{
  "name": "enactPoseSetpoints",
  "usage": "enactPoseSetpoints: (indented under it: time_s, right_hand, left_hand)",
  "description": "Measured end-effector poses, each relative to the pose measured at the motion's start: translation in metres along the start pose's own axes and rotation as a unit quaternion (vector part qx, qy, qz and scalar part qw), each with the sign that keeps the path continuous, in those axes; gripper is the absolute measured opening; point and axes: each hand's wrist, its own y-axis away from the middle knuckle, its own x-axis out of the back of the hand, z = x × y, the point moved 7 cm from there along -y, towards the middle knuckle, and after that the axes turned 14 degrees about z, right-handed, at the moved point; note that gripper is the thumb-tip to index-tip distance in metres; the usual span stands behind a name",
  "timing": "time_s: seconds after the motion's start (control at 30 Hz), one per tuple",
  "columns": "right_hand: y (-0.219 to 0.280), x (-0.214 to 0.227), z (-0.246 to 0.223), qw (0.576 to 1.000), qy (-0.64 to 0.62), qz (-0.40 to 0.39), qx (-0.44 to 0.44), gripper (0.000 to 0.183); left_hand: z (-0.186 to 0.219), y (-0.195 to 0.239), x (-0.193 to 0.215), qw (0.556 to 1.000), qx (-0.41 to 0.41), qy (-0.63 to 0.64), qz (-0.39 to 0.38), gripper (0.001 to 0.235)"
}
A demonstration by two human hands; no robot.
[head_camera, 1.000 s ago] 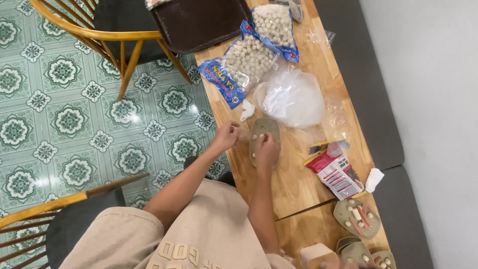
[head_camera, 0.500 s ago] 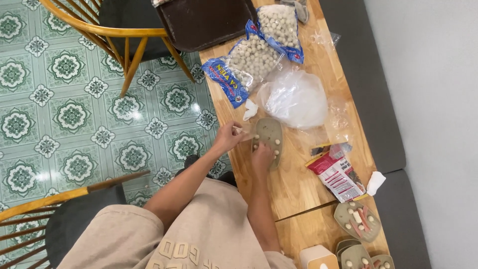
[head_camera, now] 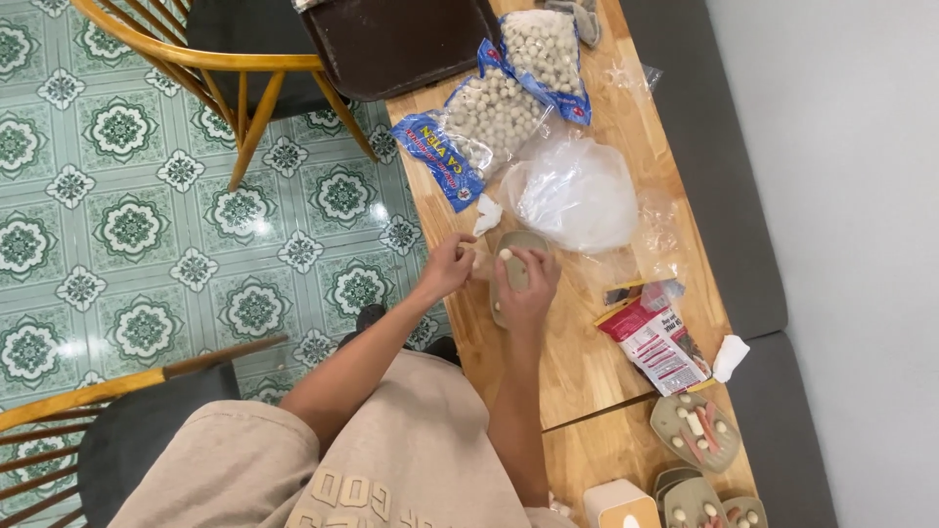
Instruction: The person is seen packaging meatballs and other small food items into plastic bags and small black containers on a dining table.
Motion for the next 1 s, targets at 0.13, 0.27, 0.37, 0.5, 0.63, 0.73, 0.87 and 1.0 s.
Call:
enactPoseSetpoints:
  time_s: [0.13, 0.27, 0.37, 0.5, 0.63, 0.73, 0.87, 1.0]
  right_hand:
    - [0.002, 0.000, -0.008, 1.000, 0.004, -0.006, 0.024, 0.022]
    - [0.005, -0.005, -0.010, 0.998, 0.030, -0.044, 0.014, 0.023]
    - [0.002, 0.002, -0.016, 0.999, 0.019, -0.029, 0.001, 0.023]
    - [0.010, 0.009, 0.040, 0.994, 0.018, 0.018, -0.111, 0.014]
    - [0.042, 0.014, 0.114, 0.985, 0.097, 0.017, -0.143, 0.010]
    - [0.075, -0.008, 0.155, 0.954, 0.162, -0.182, -0.175, 0.019]
    - [0.082, -0.020, 0.127, 0.937, 0.260, -0.213, -0.092, 0.022]
    - [0.081, -0.027, 0.119, 0.932, 0.259, -0.239, -0.084, 0.025]
  left_hand:
    - [-0.001, -0.003, -0.002, 1.000, 0.005, -0.010, -0.008, 0.032]
    - [-0.008, -0.009, -0.009, 1.000, -0.020, -0.009, -0.015, 0.033]
    - [-0.008, -0.011, -0.011, 0.999, -0.029, -0.007, -0.014, 0.034]
    - [-0.009, -0.014, -0.014, 1.000, -0.011, 0.004, -0.018, 0.035]
    - [-0.005, -0.011, -0.017, 1.000, -0.004, -0.004, -0.026, 0.033]
    - [-0.012, -0.015, -0.025, 0.999, -0.014, -0.008, -0.030, 0.032]
    - [-0.024, -0.019, -0.038, 0.999, -0.013, 0.013, -0.038, 0.031]
    - [-0.025, -0.016, -0.039, 0.999, 0.004, 0.018, -0.043, 0.030]
